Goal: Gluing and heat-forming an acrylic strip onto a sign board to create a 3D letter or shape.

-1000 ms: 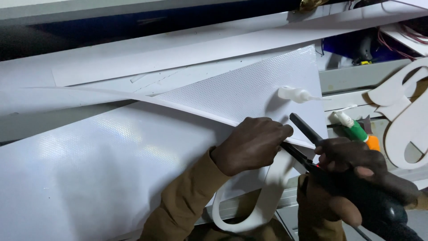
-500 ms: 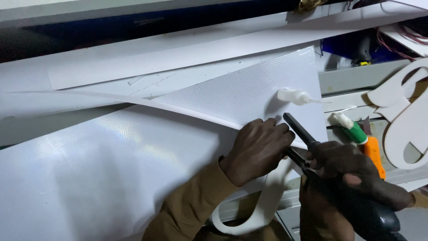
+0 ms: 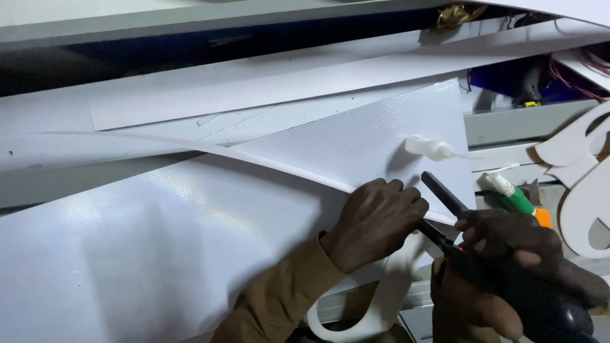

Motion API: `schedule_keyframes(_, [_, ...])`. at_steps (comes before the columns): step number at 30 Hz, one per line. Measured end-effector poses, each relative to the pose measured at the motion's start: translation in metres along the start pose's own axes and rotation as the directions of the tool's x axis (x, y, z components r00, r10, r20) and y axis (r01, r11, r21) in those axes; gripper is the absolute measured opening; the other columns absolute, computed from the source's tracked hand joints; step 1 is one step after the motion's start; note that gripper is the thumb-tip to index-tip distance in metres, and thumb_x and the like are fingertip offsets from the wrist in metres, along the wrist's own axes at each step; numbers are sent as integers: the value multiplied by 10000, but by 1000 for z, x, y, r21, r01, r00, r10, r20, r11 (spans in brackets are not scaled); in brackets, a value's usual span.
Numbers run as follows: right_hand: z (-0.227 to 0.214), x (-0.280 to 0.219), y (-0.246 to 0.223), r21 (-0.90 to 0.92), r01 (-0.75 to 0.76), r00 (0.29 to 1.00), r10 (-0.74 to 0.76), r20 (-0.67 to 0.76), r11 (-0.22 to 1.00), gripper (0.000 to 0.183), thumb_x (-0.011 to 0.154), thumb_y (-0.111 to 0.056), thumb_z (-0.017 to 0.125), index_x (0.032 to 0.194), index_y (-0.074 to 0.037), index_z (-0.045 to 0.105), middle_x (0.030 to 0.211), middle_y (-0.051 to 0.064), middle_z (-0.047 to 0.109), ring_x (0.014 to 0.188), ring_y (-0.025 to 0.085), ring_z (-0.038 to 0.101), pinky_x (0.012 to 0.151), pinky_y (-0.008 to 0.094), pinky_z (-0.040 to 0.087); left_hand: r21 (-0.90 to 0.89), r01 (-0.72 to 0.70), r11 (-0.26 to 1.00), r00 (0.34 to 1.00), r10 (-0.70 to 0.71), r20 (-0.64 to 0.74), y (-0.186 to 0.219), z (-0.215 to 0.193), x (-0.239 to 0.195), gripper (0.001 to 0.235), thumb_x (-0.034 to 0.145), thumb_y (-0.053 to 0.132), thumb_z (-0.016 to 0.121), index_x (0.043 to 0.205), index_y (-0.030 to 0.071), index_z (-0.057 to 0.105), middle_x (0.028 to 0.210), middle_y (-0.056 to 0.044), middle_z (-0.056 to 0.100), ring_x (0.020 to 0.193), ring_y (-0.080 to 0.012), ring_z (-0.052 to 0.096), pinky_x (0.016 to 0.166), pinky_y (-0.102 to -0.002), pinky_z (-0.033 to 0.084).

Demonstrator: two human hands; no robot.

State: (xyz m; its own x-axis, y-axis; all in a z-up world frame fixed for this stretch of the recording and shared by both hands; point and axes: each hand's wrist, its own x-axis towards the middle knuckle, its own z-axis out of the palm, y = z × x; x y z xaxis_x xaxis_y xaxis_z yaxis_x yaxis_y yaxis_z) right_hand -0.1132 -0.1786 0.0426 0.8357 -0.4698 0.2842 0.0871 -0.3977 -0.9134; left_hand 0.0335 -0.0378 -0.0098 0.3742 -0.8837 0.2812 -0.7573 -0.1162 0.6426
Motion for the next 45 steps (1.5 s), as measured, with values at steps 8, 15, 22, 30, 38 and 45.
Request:
schedule_keyframes(8, [-41,3,52,59,-78,990,70,124,995,551,1040,-478,466,675,-81,574,708,142,667,718,293,741,861,453,674,40,5,999,998,-8,70,-2,8,-1,196,884,18,777,875,205,719,846,-13,727,769,-311,692,624,-467,468])
schedule_keyframes(15, [-51,44,67,85,-23,681,-46,731,996,850,1220,-642,324,828,-71,816,942,113,839,1134,392,845,1052,501,663,58,-33,998,997,29,69,-5,9,-2,207,881,-5,750,844,194,708,807,-24,710,750,-302,661,640,-456,435])
schedule_keyframes(22, [20,36,-45,-189,289,949,-307,-75,939,632,1000,-535,767,1357,-114,459,1171,161,632,1181,341,684,1091,449,595,164,-78,983,997,74,31,-9,17,-4,160,915,66,713,846,206,677,797,-20,712,746,-322,684,617,-476,439])
schedule_keyframes(30, [-18,25,-106,-485,130,986,-59,159,865,567,953,39,892,1425,39,578,1455,247,705,1330,378,738,1047,422,625,155,-154,976,984,166,-67,-15,17,-8,61,997,142,761,979,190,728,819,-26,744,738,-318,709,628,-486,479])
schedule_keyframes(38, [-17,19,-93,-358,261,958,-196,208,896,292,995,-50,900,1168,-20,667,1488,198,612,1252,305,752,1033,401,669,144,-62,988,997,57,43,-7,6,-2,72,976,147,803,928,201,796,765,-67,773,666,-327,721,663,-500,554])
schedule_keyframes(45, [-2,29,-131,-464,-205,958,274,85,862,627,948,-110,833,1518,-240,608,1094,186,805,1128,497,775,974,666,602,198,95,976,949,-149,279,14,-22,7,145,974,173,802,1117,188,814,882,-72,832,882,-341,819,859,-439,617])
